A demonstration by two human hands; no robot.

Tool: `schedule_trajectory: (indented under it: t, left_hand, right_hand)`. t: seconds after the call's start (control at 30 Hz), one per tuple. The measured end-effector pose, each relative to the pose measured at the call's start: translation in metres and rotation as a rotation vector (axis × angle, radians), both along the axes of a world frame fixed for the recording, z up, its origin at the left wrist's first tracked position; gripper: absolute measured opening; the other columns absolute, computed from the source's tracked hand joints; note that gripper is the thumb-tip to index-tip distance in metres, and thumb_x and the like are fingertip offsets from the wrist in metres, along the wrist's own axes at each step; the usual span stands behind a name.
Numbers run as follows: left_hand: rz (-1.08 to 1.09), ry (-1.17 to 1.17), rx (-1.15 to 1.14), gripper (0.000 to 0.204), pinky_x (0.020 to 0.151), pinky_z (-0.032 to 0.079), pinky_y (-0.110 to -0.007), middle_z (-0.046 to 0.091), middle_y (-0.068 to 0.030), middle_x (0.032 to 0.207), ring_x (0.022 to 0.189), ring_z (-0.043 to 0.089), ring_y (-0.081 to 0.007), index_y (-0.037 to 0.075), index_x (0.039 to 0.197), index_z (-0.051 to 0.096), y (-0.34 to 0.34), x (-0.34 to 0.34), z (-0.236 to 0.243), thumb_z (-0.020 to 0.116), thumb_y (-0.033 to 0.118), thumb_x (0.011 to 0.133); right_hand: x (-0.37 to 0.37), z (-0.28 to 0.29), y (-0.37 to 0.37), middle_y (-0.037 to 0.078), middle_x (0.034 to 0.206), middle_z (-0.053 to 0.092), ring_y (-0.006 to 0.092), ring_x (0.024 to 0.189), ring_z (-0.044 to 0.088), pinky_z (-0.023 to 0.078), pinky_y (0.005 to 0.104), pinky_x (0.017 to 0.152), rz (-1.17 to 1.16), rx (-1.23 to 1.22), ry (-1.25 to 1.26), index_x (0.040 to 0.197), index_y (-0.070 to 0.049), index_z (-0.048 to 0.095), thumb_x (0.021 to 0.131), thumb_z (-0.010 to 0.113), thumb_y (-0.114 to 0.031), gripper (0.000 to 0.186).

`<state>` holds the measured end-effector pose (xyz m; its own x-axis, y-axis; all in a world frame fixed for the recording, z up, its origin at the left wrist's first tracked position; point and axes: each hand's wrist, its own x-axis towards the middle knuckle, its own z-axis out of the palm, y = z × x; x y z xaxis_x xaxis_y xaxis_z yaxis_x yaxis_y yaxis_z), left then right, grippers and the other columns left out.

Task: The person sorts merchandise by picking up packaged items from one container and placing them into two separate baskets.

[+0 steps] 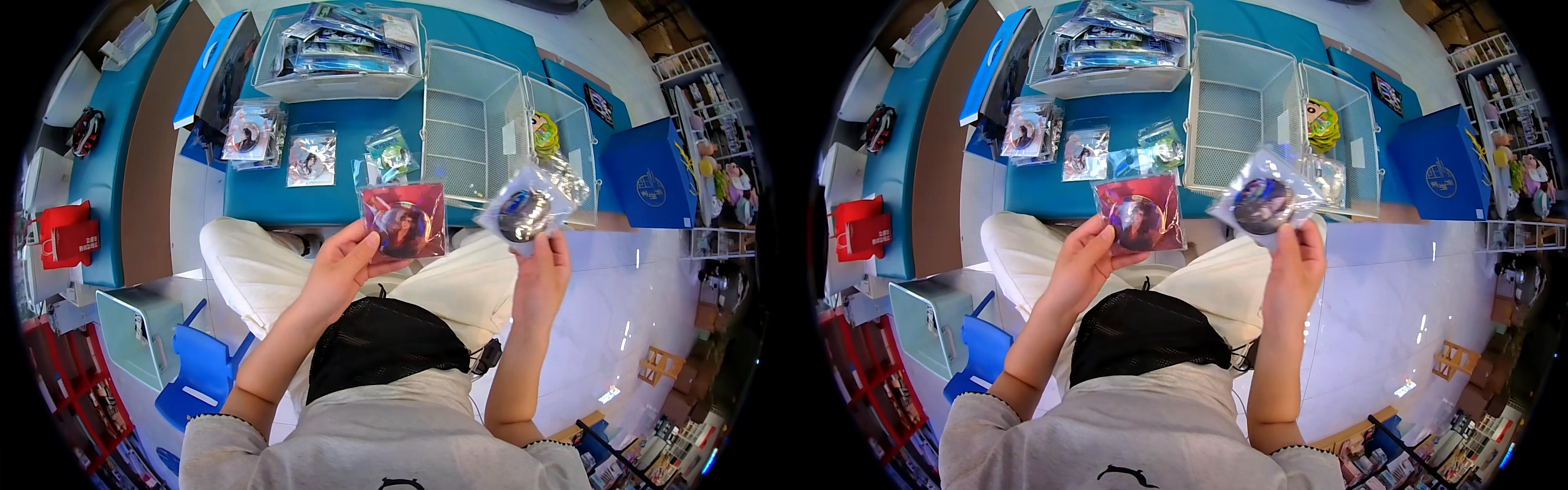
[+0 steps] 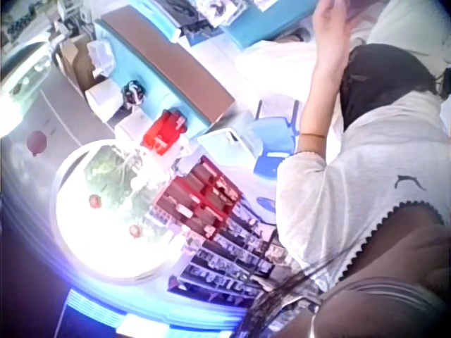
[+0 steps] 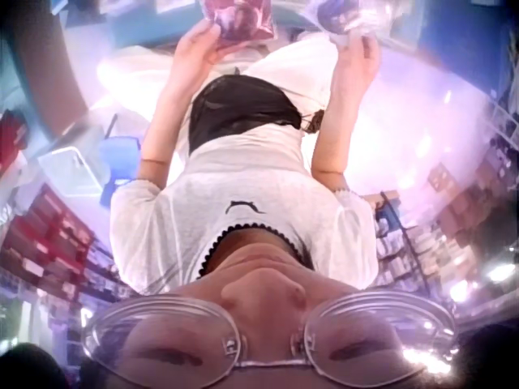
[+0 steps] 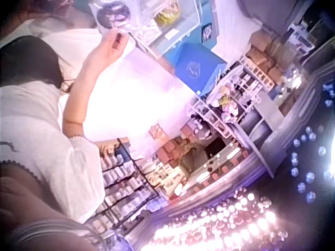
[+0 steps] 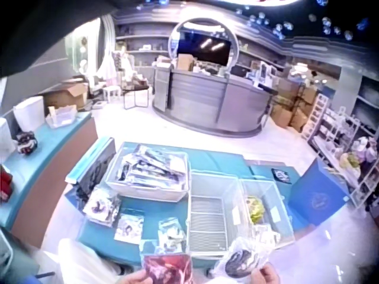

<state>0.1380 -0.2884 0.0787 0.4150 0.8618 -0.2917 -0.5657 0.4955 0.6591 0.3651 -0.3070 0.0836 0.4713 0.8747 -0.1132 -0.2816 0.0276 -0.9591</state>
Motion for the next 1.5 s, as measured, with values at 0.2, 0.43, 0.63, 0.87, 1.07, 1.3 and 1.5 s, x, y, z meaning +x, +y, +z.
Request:
schedule_trajectory:
  t: [0.2,0.43,0.63,0.87,1.07,1.3,1.5]
  left_hand:
    - [-0.001,0.055,0.092,0.029,0.086,0.042,-0.039,0.05,-0.0103,0.11,0.099,0.051,-0.0208,-0.002,0.115,0.039,-0.004,0.001,0.005,0.036,0.01,0.088]
    - [-0.03,0.095,0.096,0.031,0.086,0.042,-0.04,0.048,-0.0112,0.111,0.099,0.051,-0.0225,-0.001,0.116,0.039,-0.004,0.003,-0.003,0.036,0.011,0.088]
    - [0.108,-0.123,-0.103,0.036,0.081,0.046,-0.034,0.042,-0.0089,0.114,0.097,0.05,-0.018,0.0,0.121,0.029,-0.009,0.013,-0.016,0.038,0.01,0.087]
    - [0.248,0.42,-0.113,0.029,0.068,0.05,-0.029,0.05,-0.0075,0.1,0.089,0.052,-0.0137,0.002,0.111,0.038,0.052,-0.032,-0.1,0.046,0.01,0.084]
    - [0.543,0.595,-0.243,0.03,0.056,0.05,-0.027,0.054,-0.0085,0.09,0.073,0.055,-0.0147,0.003,0.106,0.045,0.177,-0.079,-0.207,0.054,0.01,0.079]
    - [0.706,1.086,-0.19,0.037,0.044,0.047,-0.025,0.059,-0.0112,0.087,0.063,0.058,-0.017,0.003,0.108,0.05,0.248,-0.102,-0.292,0.059,0.008,0.073]
    - [0.452,1.702,-0.047,0.051,0.073,0.044,-0.042,0.043,-0.02,0.111,0.089,0.052,-0.0363,-0.002,0.116,0.039,0.24,-0.09,-0.25,0.054,0.027,0.076]
  right_hand:
    - [0.015,0.006,-0.007,0.004,0.099,0.052,0.0124,0.088,0.051,0.044,0.0304,0.071,-0.034,-0.011,-0.027,0.1,-0.004,0.047,0.084,0.046,-0.01,0.017]
    - [-0.001,0.006,-0.007,0.008,0.097,0.053,0.015,0.088,0.052,0.043,0.0282,0.076,0.306,0.136,0.331,0.1,0.001,0.047,0.08,0.048,-0.003,0.021]
    - [-0.069,-0.033,0.002,0.008,0.091,0.055,0.0135,0.082,0.054,0.044,0.0264,0.077,0.411,-0.259,0.205,0.092,0.002,0.051,0.08,0.045,0.0,0.014]
    - [-0.089,-0.051,0.012,0.016,0.118,0.04,0.0203,0.1,0.049,0.037,0.0292,0.086,0.626,-0.242,0.024,0.125,-0.004,0.016,0.081,0.049,-0.004,0.055]
    - [-0.082,-0.069,0.026,0.015,0.113,0.046,0.0228,0.095,0.053,0.04,0.0289,0.08,0.718,-0.37,-0.05,0.123,-0.004,0.027,0.083,0.044,-0.008,0.043]
    - [-0.098,-0.081,0.052,0.013,0.107,0.05,0.0223,0.093,0.054,0.041,0.0286,0.078,0.815,-0.488,-0.01,0.119,-0.005,0.033,0.083,0.043,-0.006,0.037]
    - [-0.104,-0.083,0.087,0.013,0.107,0.051,0.0214,0.093,0.054,0.04,0.0295,0.079,0.838,-0.492,-0.026,0.117,-0.004,0.034,0.083,0.043,-0.007,0.035]
